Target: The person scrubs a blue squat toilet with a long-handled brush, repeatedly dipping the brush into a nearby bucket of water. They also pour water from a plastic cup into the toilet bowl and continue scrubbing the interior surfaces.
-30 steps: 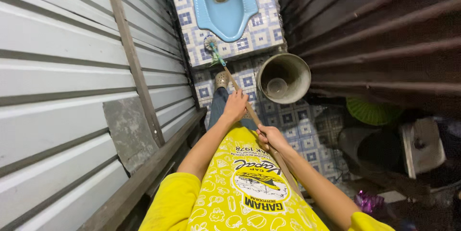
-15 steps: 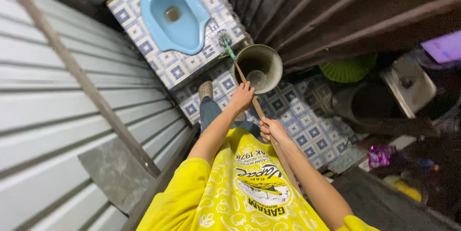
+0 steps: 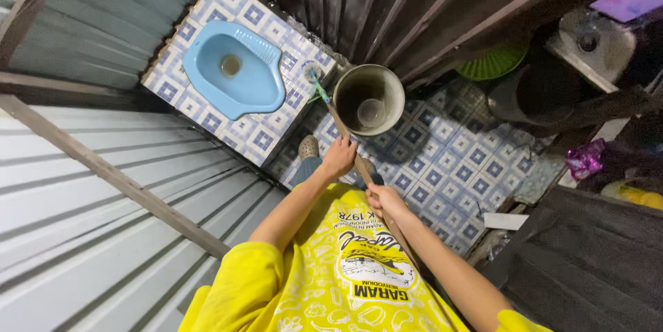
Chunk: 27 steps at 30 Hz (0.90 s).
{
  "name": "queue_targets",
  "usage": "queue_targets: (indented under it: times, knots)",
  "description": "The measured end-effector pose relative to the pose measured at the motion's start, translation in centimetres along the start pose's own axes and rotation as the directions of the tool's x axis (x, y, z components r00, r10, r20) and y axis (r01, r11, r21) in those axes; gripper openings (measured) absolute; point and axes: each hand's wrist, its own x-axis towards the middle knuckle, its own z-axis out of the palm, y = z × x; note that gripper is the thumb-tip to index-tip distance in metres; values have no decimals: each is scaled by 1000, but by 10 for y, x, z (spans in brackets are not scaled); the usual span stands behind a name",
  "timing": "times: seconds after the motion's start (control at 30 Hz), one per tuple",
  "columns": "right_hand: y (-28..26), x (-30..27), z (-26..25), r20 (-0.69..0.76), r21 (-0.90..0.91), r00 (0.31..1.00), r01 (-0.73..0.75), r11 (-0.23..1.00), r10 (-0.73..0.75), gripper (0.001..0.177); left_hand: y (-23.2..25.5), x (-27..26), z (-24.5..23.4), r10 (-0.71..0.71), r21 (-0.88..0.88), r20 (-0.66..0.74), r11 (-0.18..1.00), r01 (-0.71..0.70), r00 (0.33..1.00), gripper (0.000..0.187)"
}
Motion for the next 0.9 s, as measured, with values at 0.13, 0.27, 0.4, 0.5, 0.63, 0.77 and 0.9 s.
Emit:
queue_targets:
  times: [0.13, 0.27, 0.4, 0.5, 0.63, 0.77, 0.9]
  knots:
    - [-31, 32, 29, 44, 99, 999, 12, 995, -17, 31, -44, 32, -12, -2, -3, -5, 1000, 2, 1000, 37]
    - [-39, 35, 47, 22, 116, 1000, 18, 993, -21, 31, -61, 41, -18, 33, 74, -6, 997, -32, 999, 37]
    - [-8, -1, 44, -2, 134, 1000, 30, 991, -30, 33, -33, 8, -15, 86, 5, -63, 996, -86, 994, 38]
    - [11, -17, 37, -8, 147, 1000, 11, 989, -10, 34, -14, -15, -11, 86, -10, -31, 996, -87, 996, 36]
    - [4, 12, 37, 32, 137, 999, 31, 990, -35, 32, -32, 3, -12, 36, 18, 17, 999, -37, 999, 35]
    - [-26, 64, 50, 51, 161, 998, 29, 987, -38, 33, -70, 40, -19, -14, 108, 60, 994, 7, 998, 42]
    - [-30, 64, 50, 40, 130, 998, 37, 991, -43, 32, -76, 45, -17, 40, 166, -41, 986, -33, 998, 48]
